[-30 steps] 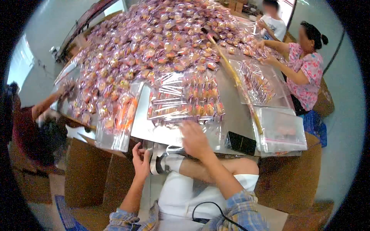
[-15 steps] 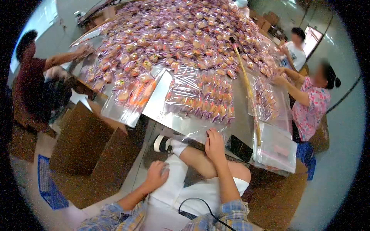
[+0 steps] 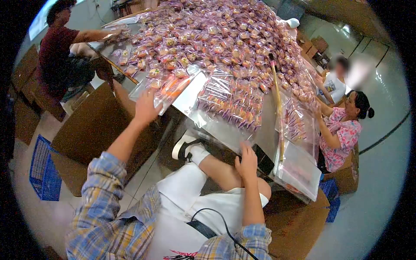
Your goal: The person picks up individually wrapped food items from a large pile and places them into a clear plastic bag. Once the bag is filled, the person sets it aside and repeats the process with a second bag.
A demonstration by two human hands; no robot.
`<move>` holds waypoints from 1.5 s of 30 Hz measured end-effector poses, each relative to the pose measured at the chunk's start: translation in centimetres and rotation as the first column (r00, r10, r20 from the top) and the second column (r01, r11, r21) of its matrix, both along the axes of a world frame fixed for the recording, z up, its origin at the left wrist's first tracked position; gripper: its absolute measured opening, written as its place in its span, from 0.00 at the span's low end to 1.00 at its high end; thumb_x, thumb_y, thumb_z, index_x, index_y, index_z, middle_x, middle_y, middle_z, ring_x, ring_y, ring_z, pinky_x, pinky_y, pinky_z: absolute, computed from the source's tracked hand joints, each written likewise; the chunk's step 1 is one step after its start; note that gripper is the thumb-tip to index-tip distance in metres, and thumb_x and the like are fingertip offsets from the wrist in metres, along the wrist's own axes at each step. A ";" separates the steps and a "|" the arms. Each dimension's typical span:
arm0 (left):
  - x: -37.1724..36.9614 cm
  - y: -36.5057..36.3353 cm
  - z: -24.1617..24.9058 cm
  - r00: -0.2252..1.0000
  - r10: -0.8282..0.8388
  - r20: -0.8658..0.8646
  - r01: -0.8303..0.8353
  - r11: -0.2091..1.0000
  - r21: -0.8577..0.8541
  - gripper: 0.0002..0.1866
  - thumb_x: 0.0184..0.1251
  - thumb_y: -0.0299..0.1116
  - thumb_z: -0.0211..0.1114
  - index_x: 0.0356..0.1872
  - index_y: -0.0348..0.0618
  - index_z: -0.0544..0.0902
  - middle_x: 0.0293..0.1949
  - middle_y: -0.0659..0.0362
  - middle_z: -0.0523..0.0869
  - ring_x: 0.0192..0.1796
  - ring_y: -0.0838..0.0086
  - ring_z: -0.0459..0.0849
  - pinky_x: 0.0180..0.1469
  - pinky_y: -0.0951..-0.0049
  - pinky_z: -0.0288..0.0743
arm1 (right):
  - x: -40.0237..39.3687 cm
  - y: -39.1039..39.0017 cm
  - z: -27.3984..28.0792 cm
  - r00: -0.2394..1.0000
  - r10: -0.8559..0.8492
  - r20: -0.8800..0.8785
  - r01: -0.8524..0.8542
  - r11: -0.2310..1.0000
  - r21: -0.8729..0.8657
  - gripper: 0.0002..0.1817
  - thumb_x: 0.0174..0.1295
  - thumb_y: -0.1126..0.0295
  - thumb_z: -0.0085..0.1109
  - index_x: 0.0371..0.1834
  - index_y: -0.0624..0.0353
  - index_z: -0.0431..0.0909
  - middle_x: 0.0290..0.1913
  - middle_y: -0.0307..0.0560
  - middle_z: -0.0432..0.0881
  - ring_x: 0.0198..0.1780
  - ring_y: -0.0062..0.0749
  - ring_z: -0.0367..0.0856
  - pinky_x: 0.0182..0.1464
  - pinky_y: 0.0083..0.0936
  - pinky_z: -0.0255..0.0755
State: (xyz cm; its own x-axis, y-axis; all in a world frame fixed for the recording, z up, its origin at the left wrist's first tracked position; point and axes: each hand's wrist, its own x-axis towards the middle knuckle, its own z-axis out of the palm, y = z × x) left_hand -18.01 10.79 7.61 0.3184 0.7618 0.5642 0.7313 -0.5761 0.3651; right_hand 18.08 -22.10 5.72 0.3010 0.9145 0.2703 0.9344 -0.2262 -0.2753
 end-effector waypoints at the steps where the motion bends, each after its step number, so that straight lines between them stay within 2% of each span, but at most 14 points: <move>1: -0.3 1.4 0.4 0.999 0.032 -0.034 -0.031 0.999 0.033 0.38 0.60 0.44 0.77 0.69 0.42 0.74 0.65 0.44 0.78 0.66 0.46 0.76 0.67 0.47 0.73 | 0.1 -0.3 -0.3 1.000 -0.016 -0.017 0.016 1.000 -0.025 0.30 0.62 0.67 0.65 0.69 0.62 0.75 0.66 0.61 0.78 0.70 0.58 0.74 0.73 0.50 0.67; 5: 0.0 5.9 1.3 0.989 0.063 -0.133 -0.058 0.998 0.036 0.49 0.60 0.56 0.78 0.79 0.47 0.68 0.72 0.43 0.72 0.75 0.44 0.69 0.74 0.41 0.68 | 0.0 -0.4 -1.3 0.998 0.023 0.053 -0.027 0.997 0.071 0.27 0.62 0.68 0.65 0.65 0.64 0.78 0.65 0.59 0.79 0.67 0.59 0.76 0.71 0.50 0.68; 9: 2.2 9.6 1.5 0.950 0.139 -0.280 -0.178 0.977 -0.119 0.56 0.56 0.62 0.79 0.84 0.55 0.64 0.81 0.44 0.65 0.82 0.44 0.62 0.78 0.22 0.52 | -1.6 0.3 -0.7 0.999 -0.019 -0.046 0.026 0.989 0.147 0.23 0.63 0.69 0.65 0.62 0.64 0.80 0.62 0.59 0.81 0.65 0.59 0.77 0.70 0.49 0.69; 11: 3.1 11.7 0.7 0.932 0.149 -0.330 -0.204 0.969 -0.141 0.58 0.56 0.63 0.79 0.85 0.57 0.61 0.82 0.44 0.62 0.83 0.43 0.59 0.78 0.23 0.52 | -2.2 0.6 -1.3 0.992 -0.030 -0.121 0.060 0.966 0.252 0.21 0.64 0.71 0.65 0.60 0.63 0.81 0.60 0.59 0.83 0.63 0.58 0.78 0.69 0.48 0.70; 16: 5.8 15.5 -1.1 0.945 0.087 -0.314 -0.157 0.966 -0.204 0.60 0.58 0.64 0.77 0.88 0.60 0.53 0.85 0.45 0.57 0.85 0.40 0.54 0.79 0.25 0.52 | -2.6 1.1 -2.4 0.969 -0.069 -0.237 0.136 0.950 0.280 0.21 0.64 0.75 0.65 0.62 0.64 0.80 0.59 0.59 0.82 0.63 0.57 0.78 0.69 0.45 0.70; 21: 9.9 19.7 -1.4 0.916 0.117 -0.383 -0.155 0.986 -0.069 0.59 0.56 0.69 0.76 0.87 0.72 0.55 0.87 0.53 0.55 0.86 0.44 0.52 0.67 0.04 0.47 | -3.2 1.2 -3.1 0.922 -0.151 -0.357 0.253 0.932 0.260 0.20 0.65 0.78 0.64 0.62 0.64 0.80 0.59 0.59 0.82 0.61 0.55 0.78 0.67 0.43 0.72; 25: 11.1 22.1 -1.1 0.925 0.085 -0.370 -0.123 0.989 -0.080 0.62 0.50 0.76 0.75 0.86 0.77 0.55 0.85 0.50 0.58 0.86 0.41 0.53 0.66 0.03 0.46 | -2.8 1.2 -3.7 0.911 -0.235 -0.338 0.328 0.910 0.252 0.19 0.65 0.80 0.63 0.60 0.65 0.80 0.57 0.56 0.82 0.58 0.51 0.80 0.64 0.39 0.74; 28: 12.0 23.6 -1.6 0.899 0.089 -0.428 -0.099 0.995 0.000 0.64 0.49 0.79 0.72 0.87 0.78 0.52 0.84 0.47 0.60 0.84 0.38 0.57 0.67 0.06 0.51 | -2.6 1.5 -4.2 0.900 -0.251 -0.356 0.354 0.899 0.260 0.18 0.65 0.80 0.63 0.59 0.65 0.81 0.55 0.55 0.82 0.56 0.48 0.81 0.62 0.37 0.76; 29: 12.3 23.9 -1.8 0.891 0.117 -0.438 -0.076 0.991 0.109 0.60 0.51 0.77 0.72 0.87 0.77 0.55 0.79 0.42 0.67 0.80 0.36 0.65 0.69 0.17 0.61 | -2.7 1.5 -4.1 0.886 -0.266 -0.379 0.373 0.896 0.242 0.18 0.65 0.81 0.63 0.59 0.65 0.81 0.54 0.54 0.82 0.56 0.48 0.81 0.61 0.37 0.76; 32: 12.7 23.9 0.0 0.863 0.004 -0.505 -0.052 0.995 -0.080 0.56 0.54 0.72 0.73 0.86 0.73 0.60 0.75 0.40 0.70 0.73 0.37 0.73 0.67 0.29 0.70 | -2.7 1.5 -4.0 0.879 -0.280 -0.387 0.383 0.897 0.221 0.17 0.65 0.81 0.63 0.58 0.65 0.81 0.53 0.54 0.83 0.55 0.46 0.81 0.60 0.35 0.77; 33: 12.7 24.5 -0.6 0.876 0.038 -0.480 -0.032 0.999 0.021 0.54 0.53 0.71 0.73 0.84 0.73 0.64 0.73 0.39 0.72 0.67 0.41 0.78 0.62 0.37 0.75 | -2.6 1.5 -4.1 0.883 -0.274 -0.381 0.375 0.900 0.221 0.17 0.65 0.81 0.63 0.58 0.65 0.81 0.52 0.54 0.83 0.55 0.45 0.81 0.59 0.35 0.77; 37: 13.4 26.2 -1.7 0.846 0.184 -0.501 -0.135 0.982 0.131 0.57 0.45 0.75 0.73 0.83 0.76 0.66 0.69 0.41 0.75 0.64 0.43 0.80 0.59 0.41 0.76 | -2.5 1.6 -4.7 0.902 -0.254 -0.348 0.345 0.909 0.232 0.16 0.64 0.81 0.63 0.56 0.64 0.81 0.51 0.54 0.84 0.55 0.47 0.81 0.60 0.36 0.75; 44: 14.3 25.9 -1.4 0.855 0.185 -0.485 -0.188 0.981 0.043 0.56 0.47 0.77 0.72 0.81 0.71 0.69 0.64 0.41 0.77 0.62 0.43 0.81 0.61 0.37 0.74 | -2.8 1.5 -4.2 0.967 -0.176 -0.186 0.218 0.946 0.238 0.16 0.61 0.82 0.63 0.53 0.64 0.82 0.49 0.54 0.85 0.54 0.52 0.80 0.63 0.43 0.72; 45: 14.2 25.5 -1.6 0.876 0.203 -0.438 -0.188 0.979 0.079 0.57 0.45 0.78 0.72 0.79 0.63 0.72 0.62 0.41 0.78 0.63 0.44 0.81 0.64 0.36 0.71 | -2.8 1.4 -4.3 0.964 -0.178 -0.195 0.222 0.947 0.233 0.16 0.61 0.82 0.63 0.53 0.64 0.82 0.49 0.54 0.85 0.54 0.53 0.80 0.62 0.43 0.72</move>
State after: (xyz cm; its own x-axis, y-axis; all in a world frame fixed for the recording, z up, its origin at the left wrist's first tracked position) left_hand -3.76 36.25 6.00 0.3865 0.8180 0.4260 0.9111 -0.4104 -0.0384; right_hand 15.31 -20.75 1.47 0.5322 0.7395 0.4122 0.8116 -0.3069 -0.4971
